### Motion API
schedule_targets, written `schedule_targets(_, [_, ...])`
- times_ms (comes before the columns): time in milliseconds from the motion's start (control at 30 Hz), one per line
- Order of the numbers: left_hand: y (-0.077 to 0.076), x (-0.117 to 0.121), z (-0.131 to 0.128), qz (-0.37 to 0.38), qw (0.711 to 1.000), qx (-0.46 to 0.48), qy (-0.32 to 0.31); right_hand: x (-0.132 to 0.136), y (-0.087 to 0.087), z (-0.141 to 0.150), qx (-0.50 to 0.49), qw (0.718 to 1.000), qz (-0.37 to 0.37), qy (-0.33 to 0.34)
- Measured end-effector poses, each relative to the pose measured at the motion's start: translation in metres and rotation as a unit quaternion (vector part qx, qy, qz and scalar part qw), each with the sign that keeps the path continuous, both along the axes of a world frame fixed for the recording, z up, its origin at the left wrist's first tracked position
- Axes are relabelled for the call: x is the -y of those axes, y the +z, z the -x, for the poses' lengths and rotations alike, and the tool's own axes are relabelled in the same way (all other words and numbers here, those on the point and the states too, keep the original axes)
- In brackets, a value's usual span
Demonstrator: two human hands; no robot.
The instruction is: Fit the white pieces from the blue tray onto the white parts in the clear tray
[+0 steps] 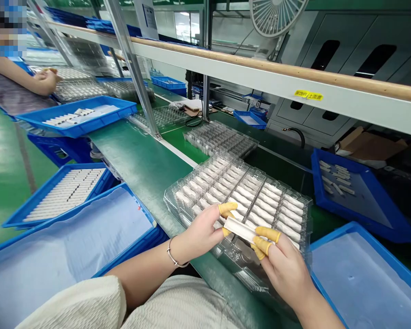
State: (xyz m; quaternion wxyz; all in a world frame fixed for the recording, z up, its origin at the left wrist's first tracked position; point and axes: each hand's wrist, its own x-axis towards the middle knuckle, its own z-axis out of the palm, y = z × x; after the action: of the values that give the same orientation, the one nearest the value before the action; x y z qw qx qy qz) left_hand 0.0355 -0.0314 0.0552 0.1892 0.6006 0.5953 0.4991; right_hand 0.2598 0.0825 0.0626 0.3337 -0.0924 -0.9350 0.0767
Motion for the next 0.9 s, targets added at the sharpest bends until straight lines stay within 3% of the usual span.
schedule_targets(167, [0.005, 0.000, 0.003, 0.005, 1.000, 0.027, 0.001, -0.001, 0.003, 0.006, -0.022, 0.992, 0.114, -0.043])
schedule_targets(300, [0.004, -0.003, 0.006, 0.003, 0.996, 0.069, -0.048, -0.003, 0.006, 0.010, -0.014, 0.968, 0.246, -0.049])
schedule_targets(367, [0.000, -0.007, 0.005, 0.024, 0.984, 0.158, -0.077, -0.006, 0.006, 0.011, 0.000, 0.938, 0.345, -0.040])
schedule_targets(467, [-0.007, -0.013, 0.004, 0.075, 0.933, 0.338, -0.099, -0.014, 0.006, 0.011, 0.026, 0.901, 0.428, -0.061])
schedule_targets(567, [-0.012, -0.019, 0.004, 0.100, 0.898, 0.418, -0.095, -0.018, 0.007, 0.012, 0.011, 0.921, 0.370, -0.122])
schedule_targets(633, [-0.015, -0.022, 0.005, 0.113, 0.895, 0.423, -0.081, -0.015, 0.009, 0.016, 0.001, 0.952, 0.268, -0.148])
schedule_targets(733, [-0.019, -0.027, 0.006, 0.119, 0.888, 0.438, -0.077, -0.004, 0.009, 0.029, 0.053, 0.985, 0.102, -0.129])
schedule_targets(833, [-0.022, -0.029, 0.006, 0.106, 0.875, 0.468, -0.068, -0.005, 0.008, 0.046, 0.124, 0.986, 0.012, -0.115])
schedule_targets(900, [-0.022, -0.030, 0.007, 0.095, 0.871, 0.478, -0.054, -0.020, 0.009, 0.058, 0.156, 0.979, 0.009, -0.133])
